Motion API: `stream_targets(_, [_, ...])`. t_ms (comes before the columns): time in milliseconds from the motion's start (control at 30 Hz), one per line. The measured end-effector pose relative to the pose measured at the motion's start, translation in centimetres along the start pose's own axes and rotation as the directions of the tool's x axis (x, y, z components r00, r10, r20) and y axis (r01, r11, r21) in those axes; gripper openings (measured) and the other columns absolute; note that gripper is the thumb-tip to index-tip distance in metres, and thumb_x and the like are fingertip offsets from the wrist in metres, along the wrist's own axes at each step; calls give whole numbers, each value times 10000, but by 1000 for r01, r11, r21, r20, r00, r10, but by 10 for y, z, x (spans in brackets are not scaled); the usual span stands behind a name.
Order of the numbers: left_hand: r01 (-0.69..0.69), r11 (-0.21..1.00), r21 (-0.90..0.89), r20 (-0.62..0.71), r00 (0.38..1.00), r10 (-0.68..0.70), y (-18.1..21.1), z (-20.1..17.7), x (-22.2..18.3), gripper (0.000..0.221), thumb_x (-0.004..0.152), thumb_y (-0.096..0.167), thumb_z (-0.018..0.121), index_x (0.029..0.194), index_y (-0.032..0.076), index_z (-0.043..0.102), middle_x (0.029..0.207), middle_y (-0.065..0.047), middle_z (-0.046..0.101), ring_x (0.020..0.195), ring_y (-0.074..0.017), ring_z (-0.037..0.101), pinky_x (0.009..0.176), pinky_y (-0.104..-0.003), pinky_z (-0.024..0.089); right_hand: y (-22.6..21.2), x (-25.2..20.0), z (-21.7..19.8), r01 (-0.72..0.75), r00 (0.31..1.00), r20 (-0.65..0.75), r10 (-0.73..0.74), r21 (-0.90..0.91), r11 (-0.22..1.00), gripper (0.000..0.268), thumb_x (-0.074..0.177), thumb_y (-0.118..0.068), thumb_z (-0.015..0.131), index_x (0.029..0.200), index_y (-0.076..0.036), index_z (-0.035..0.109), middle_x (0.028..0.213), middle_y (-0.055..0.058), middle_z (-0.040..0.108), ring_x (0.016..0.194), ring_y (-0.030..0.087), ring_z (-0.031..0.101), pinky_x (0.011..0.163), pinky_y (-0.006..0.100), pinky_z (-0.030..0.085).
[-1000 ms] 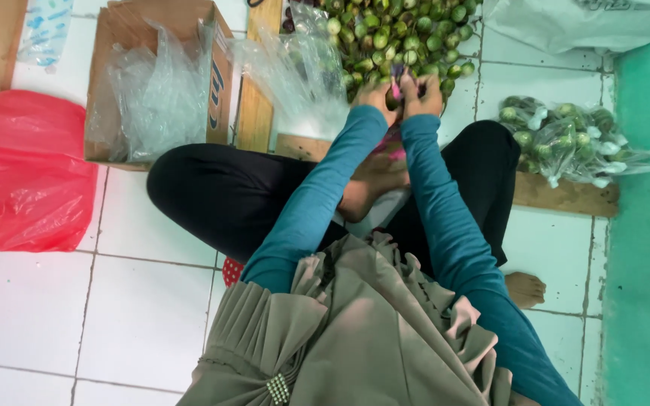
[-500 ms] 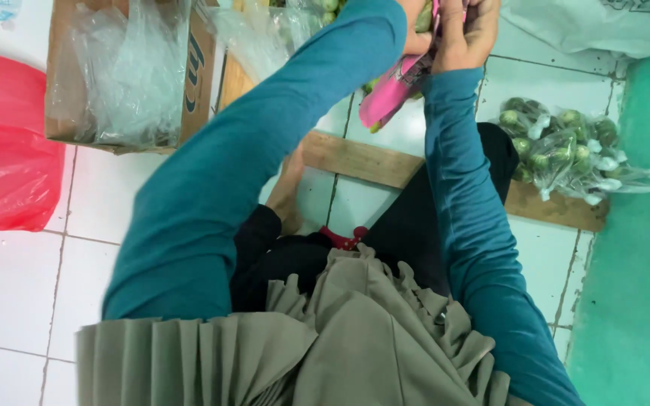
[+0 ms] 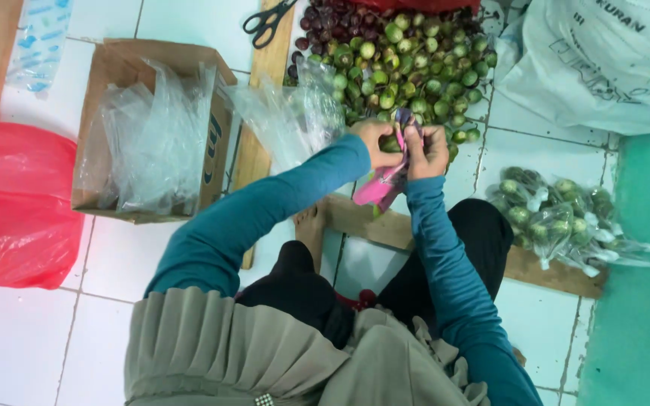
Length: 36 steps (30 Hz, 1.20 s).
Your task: Packaging individual fruits into small plastic bags while sitting on the floor
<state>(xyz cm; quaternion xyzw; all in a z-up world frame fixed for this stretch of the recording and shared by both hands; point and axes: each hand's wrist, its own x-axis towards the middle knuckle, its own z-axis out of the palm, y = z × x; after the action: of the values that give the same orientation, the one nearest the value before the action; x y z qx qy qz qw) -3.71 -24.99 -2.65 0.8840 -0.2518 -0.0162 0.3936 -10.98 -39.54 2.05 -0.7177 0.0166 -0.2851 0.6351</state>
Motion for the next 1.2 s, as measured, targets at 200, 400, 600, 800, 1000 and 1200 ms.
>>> stream_targets(200, [286,937,-201,207,947,-245,-29,47,8,678,635,602,908,1089,190,618,1004,-139,779,1003,-355,748,842,-436,642,42,1,-3,-119,992,-49,115,-75,990,238,1040,-213,755,959,-39,614,698,99,531,699,180,569,654,327,445])
stream_targets(400, [263,915,-306,155,962,-224,-3,50,15,636,675,522,913,1087,150,602,991,-191,760,1003,-386,733,810,-486,633,53,5,-23,-139,989,-62,132,-115,984,229,1065,-291,704,1045,-72,644,794,88,564,764,181,551,740,356,484])
stream_targets(600, [329,929,-171,116,943,-313,-37,65,0,633,661,525,907,1145,238,619,1031,-95,780,1032,-308,747,858,-430,640,45,-36,-15,27,999,-22,-32,-193,981,217,1038,-239,735,1014,-43,645,848,141,583,834,302,596,825,407,499])
stream_targets(800, [531,847,-31,195,834,-516,-31,71,-28,582,801,338,838,1271,216,519,1217,-145,721,1180,-353,689,1020,-457,609,82,-57,-5,15,1000,-2,-17,-308,951,243,1048,-288,692,984,-62,627,864,156,589,857,389,628,846,462,489])
stream_targets(1000, [589,790,-168,186,806,-562,-51,85,-35,765,780,317,901,1434,254,510,1366,-177,639,1225,-374,665,976,-397,653,119,-48,0,-224,975,-64,215,-214,951,253,1038,-327,716,982,-100,619,820,154,651,812,327,644,785,460,499])
stream_targets(1200, [559,807,-192,164,829,-535,-52,80,-57,777,763,295,905,1410,192,488,1342,-223,648,1225,-392,661,977,-413,644,109,-65,8,-299,954,-42,297,-135,945,273,1054,-350,708,980,-97,634,813,119,653,789,240,635,731,398,513])
